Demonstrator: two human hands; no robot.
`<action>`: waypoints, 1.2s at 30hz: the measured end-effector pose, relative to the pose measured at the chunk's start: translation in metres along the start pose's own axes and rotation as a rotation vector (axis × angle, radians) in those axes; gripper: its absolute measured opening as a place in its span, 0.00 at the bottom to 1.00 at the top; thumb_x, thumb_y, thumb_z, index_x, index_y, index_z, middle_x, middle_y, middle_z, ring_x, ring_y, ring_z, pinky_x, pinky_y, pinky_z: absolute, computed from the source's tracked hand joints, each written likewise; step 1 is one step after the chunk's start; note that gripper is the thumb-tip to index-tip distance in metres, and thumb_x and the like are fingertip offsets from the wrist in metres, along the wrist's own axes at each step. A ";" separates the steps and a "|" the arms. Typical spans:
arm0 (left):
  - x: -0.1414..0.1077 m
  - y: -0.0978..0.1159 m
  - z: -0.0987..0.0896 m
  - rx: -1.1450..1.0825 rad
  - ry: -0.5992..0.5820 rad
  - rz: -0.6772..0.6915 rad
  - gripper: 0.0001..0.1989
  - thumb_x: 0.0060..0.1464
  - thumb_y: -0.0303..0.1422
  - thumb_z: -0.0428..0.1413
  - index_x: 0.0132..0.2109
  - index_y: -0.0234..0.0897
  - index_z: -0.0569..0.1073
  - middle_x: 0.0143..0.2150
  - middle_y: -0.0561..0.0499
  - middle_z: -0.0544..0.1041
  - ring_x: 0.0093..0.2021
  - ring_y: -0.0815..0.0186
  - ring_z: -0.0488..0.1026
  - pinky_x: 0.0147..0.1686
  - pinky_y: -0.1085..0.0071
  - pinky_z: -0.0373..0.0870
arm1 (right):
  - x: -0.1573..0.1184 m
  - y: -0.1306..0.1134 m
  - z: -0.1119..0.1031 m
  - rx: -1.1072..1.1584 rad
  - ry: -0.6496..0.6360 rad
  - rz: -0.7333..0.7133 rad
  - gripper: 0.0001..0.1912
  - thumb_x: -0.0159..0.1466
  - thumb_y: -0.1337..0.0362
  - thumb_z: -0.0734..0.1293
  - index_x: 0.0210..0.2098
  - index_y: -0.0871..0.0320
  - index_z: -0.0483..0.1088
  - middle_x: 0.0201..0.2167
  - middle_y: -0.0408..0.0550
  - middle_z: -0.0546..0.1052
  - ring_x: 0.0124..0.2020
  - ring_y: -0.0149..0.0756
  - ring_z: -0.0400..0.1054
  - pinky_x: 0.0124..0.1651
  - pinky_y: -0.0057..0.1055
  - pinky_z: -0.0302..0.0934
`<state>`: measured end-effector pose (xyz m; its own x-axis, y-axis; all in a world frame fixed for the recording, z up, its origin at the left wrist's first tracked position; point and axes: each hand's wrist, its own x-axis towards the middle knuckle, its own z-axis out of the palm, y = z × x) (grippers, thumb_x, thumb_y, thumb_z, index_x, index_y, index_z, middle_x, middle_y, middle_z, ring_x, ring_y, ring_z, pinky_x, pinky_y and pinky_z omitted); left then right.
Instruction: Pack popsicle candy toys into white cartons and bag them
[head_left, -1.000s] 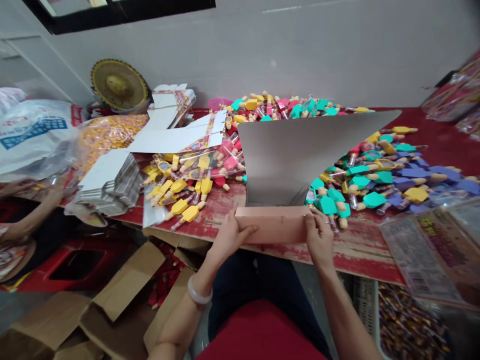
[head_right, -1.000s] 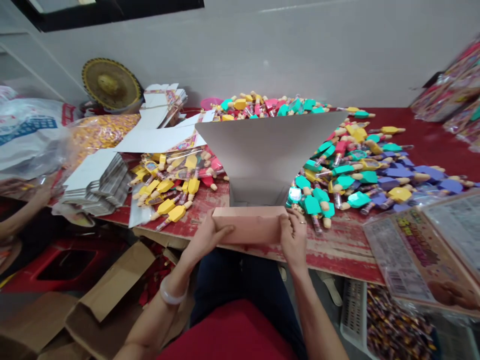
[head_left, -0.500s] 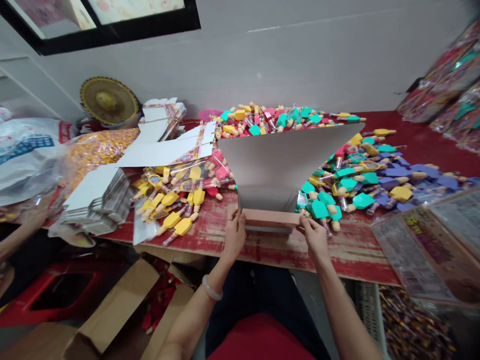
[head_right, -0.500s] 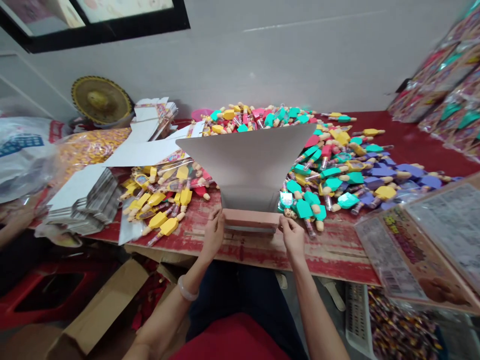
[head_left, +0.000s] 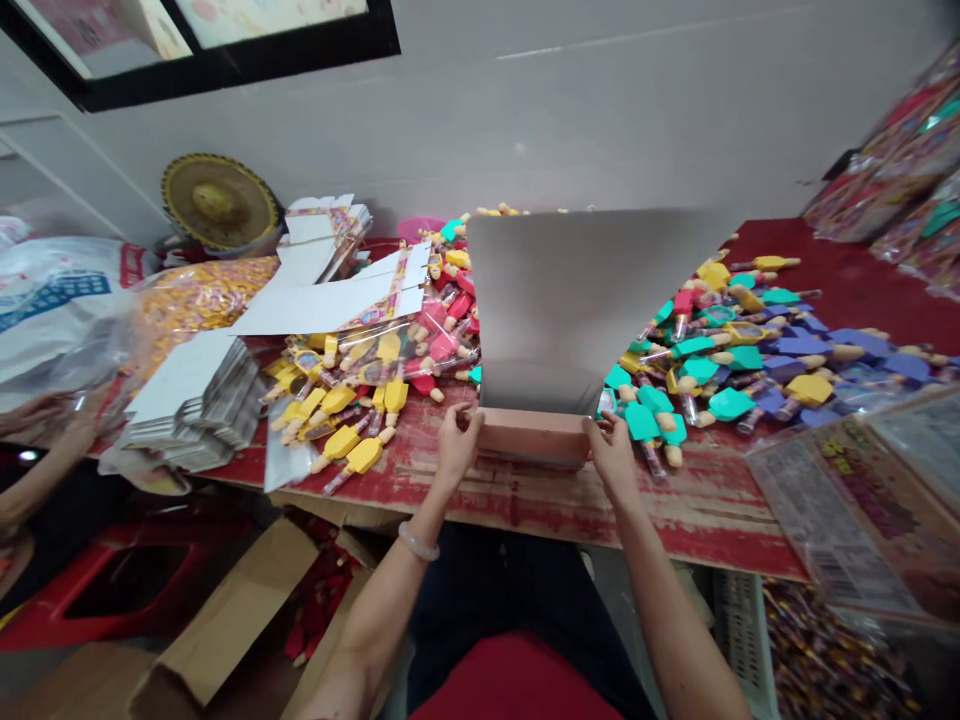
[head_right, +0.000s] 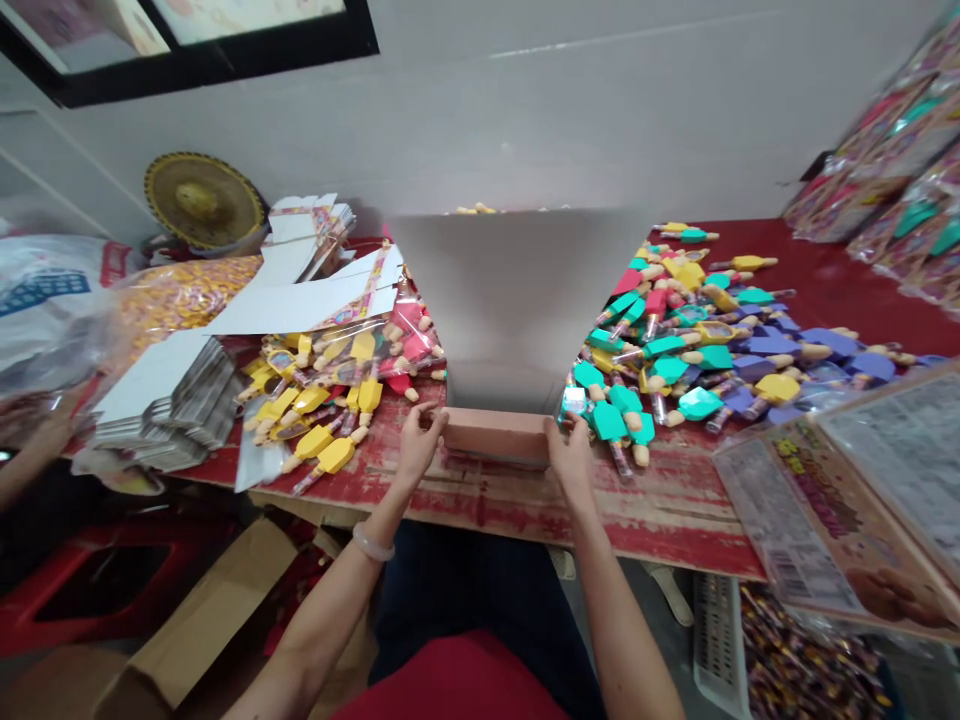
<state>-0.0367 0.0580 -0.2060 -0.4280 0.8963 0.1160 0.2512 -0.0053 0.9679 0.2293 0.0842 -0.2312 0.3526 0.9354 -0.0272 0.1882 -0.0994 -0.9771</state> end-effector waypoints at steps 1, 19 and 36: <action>-0.001 0.003 0.000 0.010 0.010 0.011 0.22 0.56 0.46 0.61 0.50 0.34 0.74 0.37 0.48 0.76 0.38 0.63 0.73 0.42 0.66 0.68 | -0.001 0.000 -0.002 -0.009 0.012 -0.002 0.35 0.58 0.42 0.70 0.57 0.58 0.69 0.51 0.57 0.77 0.50 0.49 0.70 0.49 0.43 0.67; -0.018 -0.021 0.011 -0.053 0.117 -0.043 0.22 0.59 0.49 0.60 0.50 0.36 0.70 0.37 0.50 0.73 0.38 0.64 0.72 0.42 0.68 0.69 | -0.034 -0.007 -0.002 -0.094 -0.023 0.053 0.31 0.57 0.33 0.67 0.35 0.57 0.72 0.35 0.54 0.79 0.39 0.46 0.70 0.44 0.39 0.64; -0.023 -0.006 0.058 0.809 -0.418 0.466 0.08 0.65 0.27 0.52 0.45 0.35 0.77 0.46 0.42 0.80 0.50 0.55 0.76 0.55 0.57 0.72 | 0.009 0.018 0.027 -0.367 -0.162 -0.082 0.31 0.61 0.49 0.59 0.54 0.62 0.73 0.51 0.63 0.79 0.53 0.55 0.70 0.55 0.43 0.64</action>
<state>0.0219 0.0630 -0.2274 0.1605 0.9655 0.2050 0.8923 -0.2307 0.3880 0.2111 0.1005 -0.2544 0.1797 0.9836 -0.0137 0.5344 -0.1093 -0.8381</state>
